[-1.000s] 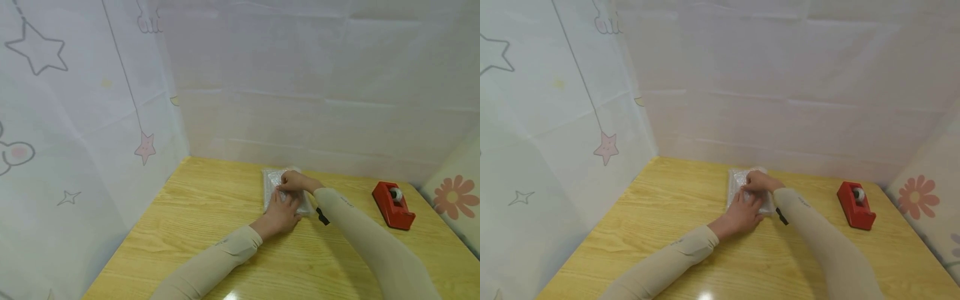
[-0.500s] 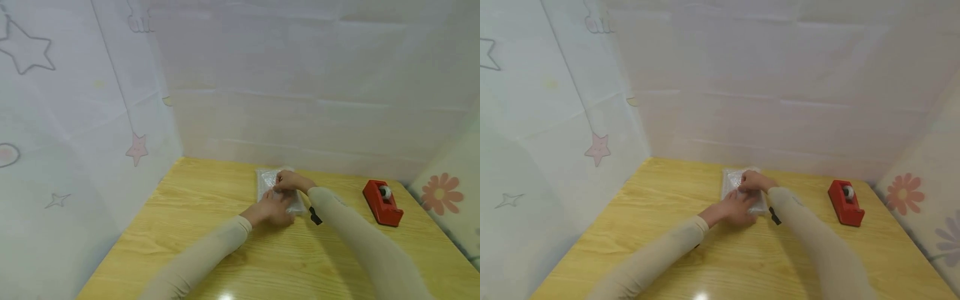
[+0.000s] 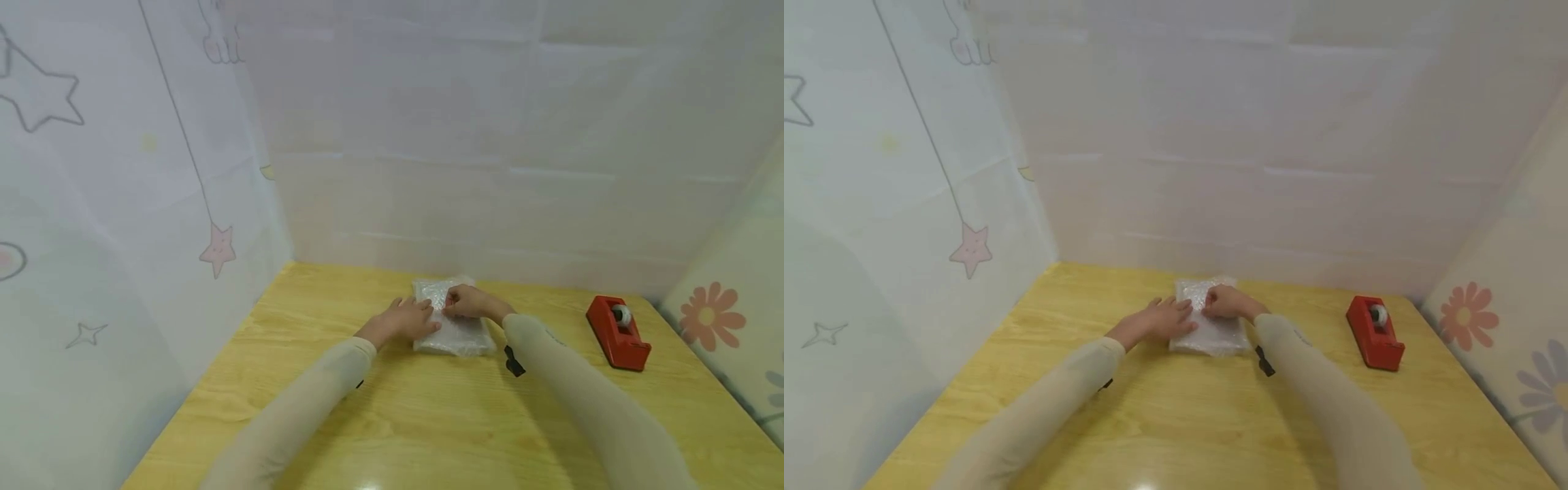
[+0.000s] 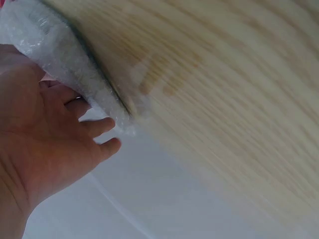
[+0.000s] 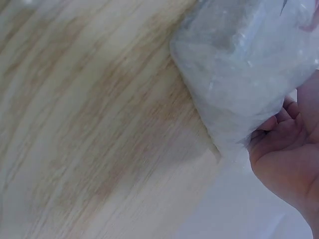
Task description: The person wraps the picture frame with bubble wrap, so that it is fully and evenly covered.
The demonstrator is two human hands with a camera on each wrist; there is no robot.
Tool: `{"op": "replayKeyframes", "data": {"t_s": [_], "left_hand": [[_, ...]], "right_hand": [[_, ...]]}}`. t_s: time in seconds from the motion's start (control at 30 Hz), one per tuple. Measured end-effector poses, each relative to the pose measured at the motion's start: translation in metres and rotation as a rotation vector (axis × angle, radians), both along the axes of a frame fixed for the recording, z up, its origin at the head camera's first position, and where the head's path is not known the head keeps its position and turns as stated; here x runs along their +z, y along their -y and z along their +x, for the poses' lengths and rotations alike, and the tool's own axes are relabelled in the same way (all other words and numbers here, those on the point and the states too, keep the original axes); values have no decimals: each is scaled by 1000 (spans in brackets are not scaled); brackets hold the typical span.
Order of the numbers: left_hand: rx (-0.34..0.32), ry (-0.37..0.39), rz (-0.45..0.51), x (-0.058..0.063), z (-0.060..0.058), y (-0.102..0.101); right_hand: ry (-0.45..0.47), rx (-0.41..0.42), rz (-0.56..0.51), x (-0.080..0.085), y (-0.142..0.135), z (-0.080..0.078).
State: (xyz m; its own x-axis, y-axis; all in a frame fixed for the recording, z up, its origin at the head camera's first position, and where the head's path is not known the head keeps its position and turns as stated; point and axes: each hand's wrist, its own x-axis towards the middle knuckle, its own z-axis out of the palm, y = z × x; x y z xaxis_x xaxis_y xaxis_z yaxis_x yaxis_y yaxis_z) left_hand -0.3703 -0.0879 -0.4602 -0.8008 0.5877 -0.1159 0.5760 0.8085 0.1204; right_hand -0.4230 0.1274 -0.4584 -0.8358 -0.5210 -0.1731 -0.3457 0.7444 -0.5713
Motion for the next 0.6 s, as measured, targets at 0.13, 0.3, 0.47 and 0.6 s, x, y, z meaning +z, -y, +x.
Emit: {"op": "replayKeyframes", "data": {"t_s": [0.13, 0.3, 0.47, 0.6], "left_hand": [[-10, 36, -50, -3, 4, 2], [34, 5, -55, -2, -3, 0], [115, 109, 41, -6, -8, 4], [102, 158, 99, -19, -11, 19]], "right_hand": [[15, -40, 26, 0, 2, 4], [-43, -89, 58, 9, 9, 2], [-166, 17, 78, 12, 13, 7], [-87, 87, -66, 19, 5, 27]]}}
